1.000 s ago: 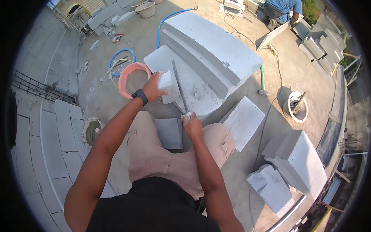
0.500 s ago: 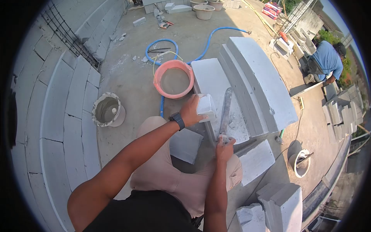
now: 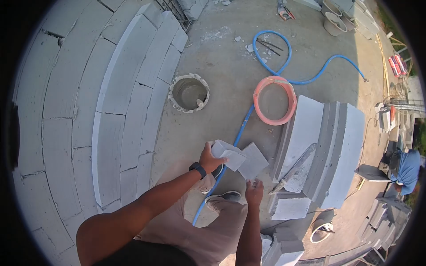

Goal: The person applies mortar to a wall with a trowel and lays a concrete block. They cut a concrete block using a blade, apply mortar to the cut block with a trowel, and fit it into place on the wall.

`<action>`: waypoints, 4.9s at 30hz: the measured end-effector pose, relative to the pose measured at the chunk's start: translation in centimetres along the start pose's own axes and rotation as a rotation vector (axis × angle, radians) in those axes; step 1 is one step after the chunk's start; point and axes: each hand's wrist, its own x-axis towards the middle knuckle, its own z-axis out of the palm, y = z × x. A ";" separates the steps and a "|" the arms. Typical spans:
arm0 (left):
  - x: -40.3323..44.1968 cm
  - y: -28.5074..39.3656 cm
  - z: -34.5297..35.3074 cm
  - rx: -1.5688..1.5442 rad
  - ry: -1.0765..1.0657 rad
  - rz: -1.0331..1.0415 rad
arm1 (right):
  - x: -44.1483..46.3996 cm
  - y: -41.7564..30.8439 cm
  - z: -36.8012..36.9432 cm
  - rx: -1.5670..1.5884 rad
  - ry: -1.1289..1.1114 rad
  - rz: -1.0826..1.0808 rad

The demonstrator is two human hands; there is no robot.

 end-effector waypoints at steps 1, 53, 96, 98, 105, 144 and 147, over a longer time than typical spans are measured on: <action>-1.0 0.0 -2.9 0.058 0.058 -0.080 | -1.2 -1.8 0.3 0.023 -0.034 -0.006; 25.5 -2.6 -26.8 0.364 0.226 -0.053 | 21.3 -33.6 20.4 -0.301 -0.569 -0.700; 24.2 -5.4 -31.8 0.195 0.208 0.041 | 16.8 -37.9 20.3 -0.228 -0.608 -0.328; 24.7 -4.9 -31.6 0.232 0.191 0.048 | 15.3 -37.9 19.7 -0.262 -0.522 -0.499; 24.8 -4.7 -29.9 0.344 0.178 -0.025 | 10.5 -39.6 19.2 -0.251 -0.399 -0.540; 21.3 -9.7 -33.0 -1.187 0.073 -0.893 | 16.2 -30.0 19.9 0.158 -0.474 -0.236; 21.9 -9.1 -31.3 -1.189 0.068 -0.956 | 15.6 -30.6 18.7 0.112 -0.456 -0.199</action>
